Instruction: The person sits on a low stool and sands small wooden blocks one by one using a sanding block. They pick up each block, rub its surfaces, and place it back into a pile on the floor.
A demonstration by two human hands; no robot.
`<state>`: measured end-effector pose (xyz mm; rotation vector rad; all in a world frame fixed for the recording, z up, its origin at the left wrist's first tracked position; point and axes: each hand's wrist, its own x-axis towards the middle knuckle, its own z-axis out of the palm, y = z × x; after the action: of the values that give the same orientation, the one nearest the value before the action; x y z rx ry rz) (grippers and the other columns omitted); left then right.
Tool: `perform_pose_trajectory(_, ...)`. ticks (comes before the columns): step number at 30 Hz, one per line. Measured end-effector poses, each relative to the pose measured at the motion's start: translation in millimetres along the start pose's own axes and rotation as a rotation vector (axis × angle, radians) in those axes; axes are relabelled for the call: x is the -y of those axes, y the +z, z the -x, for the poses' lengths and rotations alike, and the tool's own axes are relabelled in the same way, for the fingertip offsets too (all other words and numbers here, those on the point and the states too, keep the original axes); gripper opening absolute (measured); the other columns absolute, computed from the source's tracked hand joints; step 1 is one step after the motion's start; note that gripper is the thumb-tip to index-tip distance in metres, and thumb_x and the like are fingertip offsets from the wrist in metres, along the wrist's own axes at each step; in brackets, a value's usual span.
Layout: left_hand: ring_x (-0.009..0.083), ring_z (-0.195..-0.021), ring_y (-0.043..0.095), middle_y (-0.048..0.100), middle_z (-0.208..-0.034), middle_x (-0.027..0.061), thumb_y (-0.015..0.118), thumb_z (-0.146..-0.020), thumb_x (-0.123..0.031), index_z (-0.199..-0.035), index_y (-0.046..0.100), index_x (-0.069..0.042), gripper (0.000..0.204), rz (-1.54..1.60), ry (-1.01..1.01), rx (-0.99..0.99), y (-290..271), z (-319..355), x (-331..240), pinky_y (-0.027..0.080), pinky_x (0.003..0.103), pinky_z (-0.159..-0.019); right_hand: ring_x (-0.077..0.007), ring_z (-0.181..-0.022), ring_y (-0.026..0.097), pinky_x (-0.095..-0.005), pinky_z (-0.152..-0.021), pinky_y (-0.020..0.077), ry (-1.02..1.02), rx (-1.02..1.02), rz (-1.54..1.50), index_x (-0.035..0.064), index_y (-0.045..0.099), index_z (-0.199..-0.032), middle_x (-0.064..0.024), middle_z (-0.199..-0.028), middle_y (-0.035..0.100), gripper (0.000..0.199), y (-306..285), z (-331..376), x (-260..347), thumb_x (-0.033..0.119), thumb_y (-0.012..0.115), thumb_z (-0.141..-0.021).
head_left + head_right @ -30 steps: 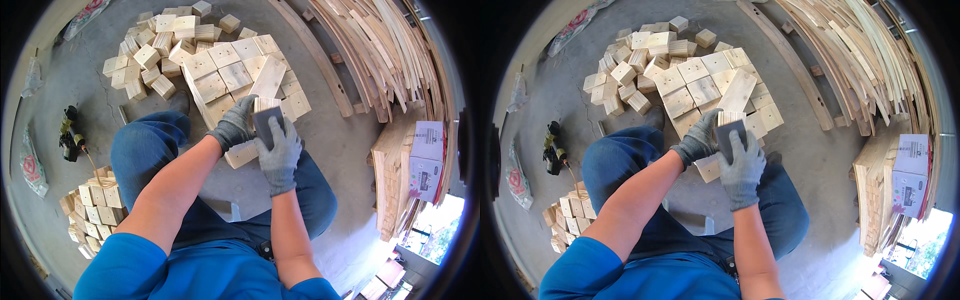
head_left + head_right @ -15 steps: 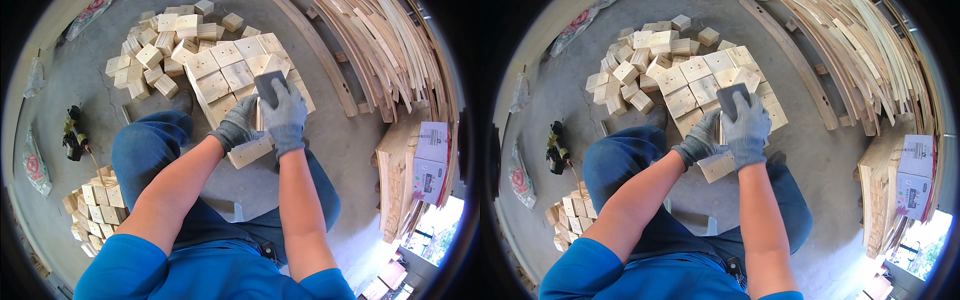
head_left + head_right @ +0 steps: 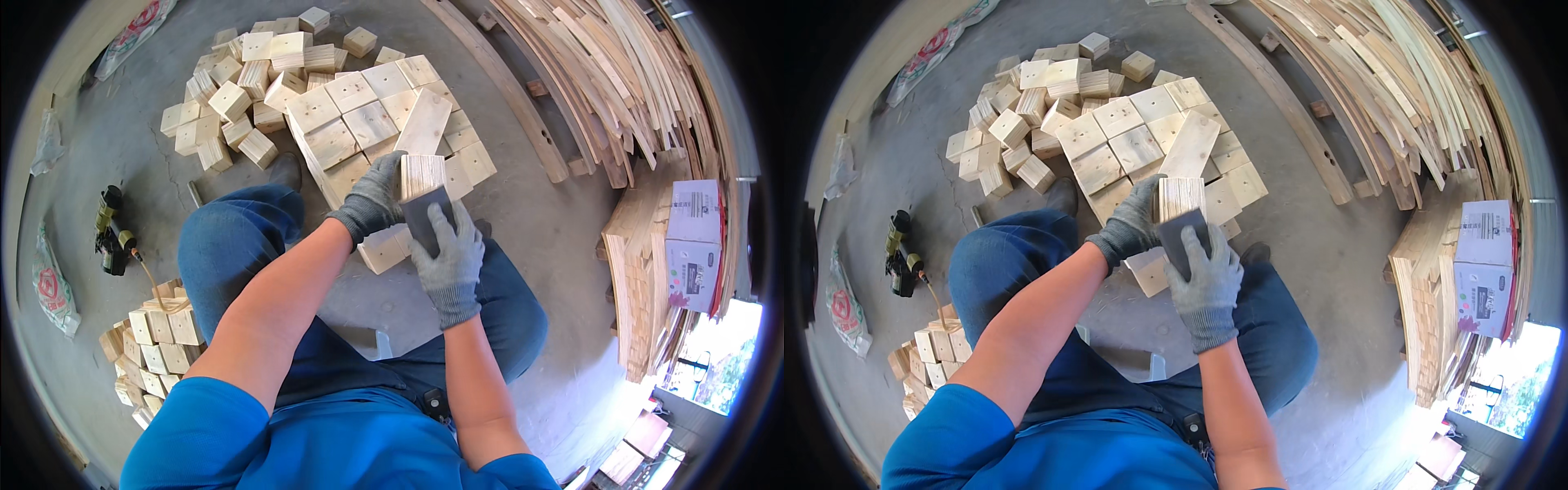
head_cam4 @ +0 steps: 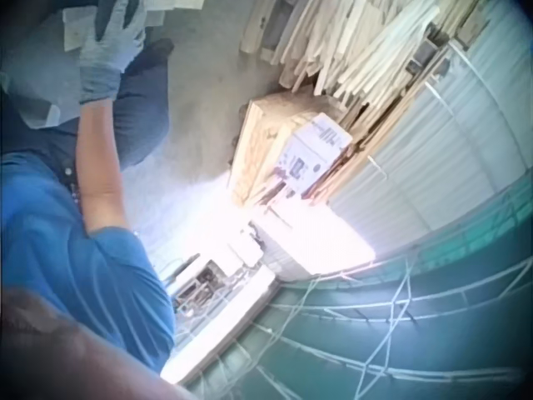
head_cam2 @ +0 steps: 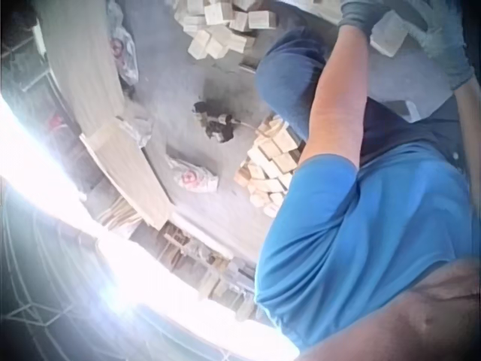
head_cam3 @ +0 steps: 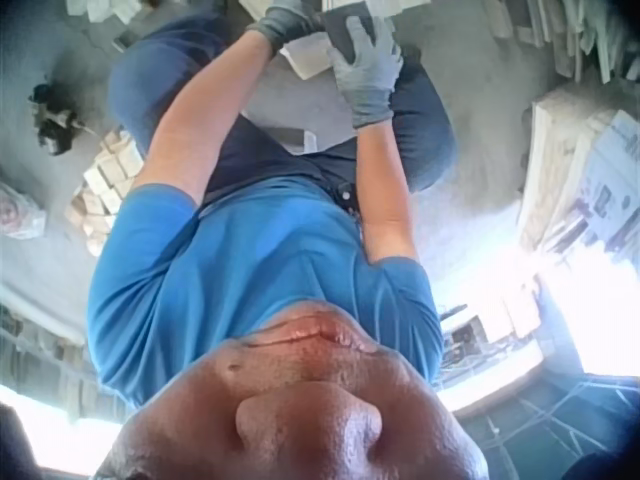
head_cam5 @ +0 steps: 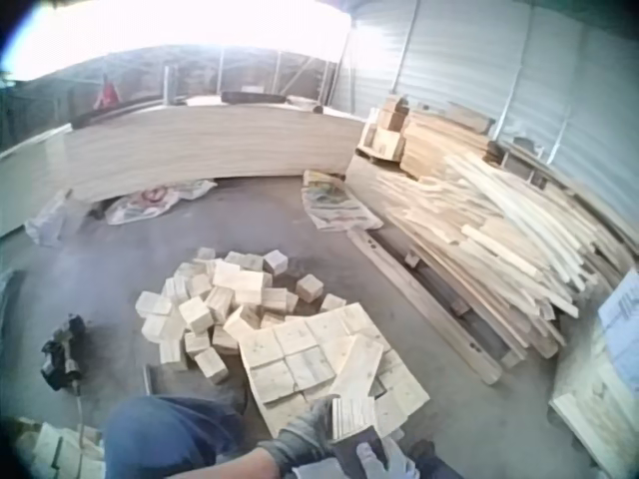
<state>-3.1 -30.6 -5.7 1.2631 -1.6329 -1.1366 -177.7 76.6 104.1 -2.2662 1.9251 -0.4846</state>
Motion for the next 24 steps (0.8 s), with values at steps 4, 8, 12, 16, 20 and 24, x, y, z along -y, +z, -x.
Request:
perform_pose_trajectory(4,0.0392,-0.141,0.055,0.056,-0.148,0.0227,0.098,-0.064,-0.027,-0.155,0.044,-0.009,0.108,-0.060,-0.088,0.044,-2.2,0.7,-4.5,0.045,0.041,-0.122,-0.0463,-0.132,0.056,-0.0586,-0.109,0.0473,0.043,0.012,-0.016,0.0195,0.069,-0.144,-0.0199,-0.156,0.054,0.070,-19.0,35.2,-18.6,0.030,0.092,-0.078)
perform_pose_trajectory(8,0.0332,-0.136,0.057,0.056,-0.145,0.0182,0.099,-0.061,-0.022,-0.158,0.039,-0.007,0.114,-0.114,-0.093,0.042,-5.1,0.9,-9.2,0.047,0.040,-0.120,-0.0455,-0.129,0.060,-0.0541,-0.113,0.0475,0.117,-0.125,-0.106,0.0138,0.072,-0.142,-0.0234,-0.150,0.061,0.072,-32.3,43.0,-45.6,0.026,0.095,-0.075)
perform_pose_trajectory(12,0.0324,-0.134,0.058,0.059,-0.142,0.0180,0.100,-0.062,-0.021,-0.157,0.042,-0.005,0.112,-0.110,-0.097,0.078,-7.1,-0.5,-23.8,0.047,0.039,-0.120,-0.0428,-0.138,0.057,-0.0514,-0.119,0.0453,0.205,-0.211,-0.169,0.0098,0.071,-0.143,-0.0264,-0.152,0.060,0.072,-57.8,37.9,-71.5,0.025,0.095,-0.077)
perform_pose_trajectory(16,0.0271,-0.134,0.059,0.062,-0.142,0.0133,0.099,-0.063,-0.018,-0.155,0.043,-0.004,0.108,-0.039,-0.059,0.010,-0.2,1.7,-12.3,0.049,0.038,-0.117,-0.0413,-0.138,0.059,-0.0486,-0.118,0.0473,0.292,-0.294,-0.255,0.0089,0.071,-0.142,-0.0267,-0.152,0.060,0.071,-67.4,37.7,-95.9,0.022,0.096,-0.077)
perform_pose_trajectory(20,0.0231,-0.131,0.063,0.062,-0.142,0.0100,0.100,-0.064,-0.015,-0.152,0.042,-0.005,0.106,0.063,-0.009,0.001,0.9,-1.8,13.6,0.053,0.038,-0.113,-0.0417,-0.135,0.062,-0.0472,-0.115,0.0506,0.370,-0.348,-0.344,0.0088,0.071,-0.141,-0.0262,-0.151,0.061,0.070,-61.9,39.2,-102.5,0.020,0.097,-0.077)
perform_pose_trajectory(24,0.0273,-0.133,0.064,0.062,-0.146,0.0163,0.102,-0.070,-0.016,-0.155,0.039,-0.002,0.106,0.219,-0.046,-0.038,-1.3,-3.3,-10.5,0.054,0.041,-0.113,-0.0422,-0.136,0.061,-0.0479,-0.116,0.0501,0.408,-0.375,-0.342,0.0095,0.072,-0.141,-0.0248,-0.150,0.062,0.070,-58.4,39.5,-108.8,0.023,0.097,-0.077)
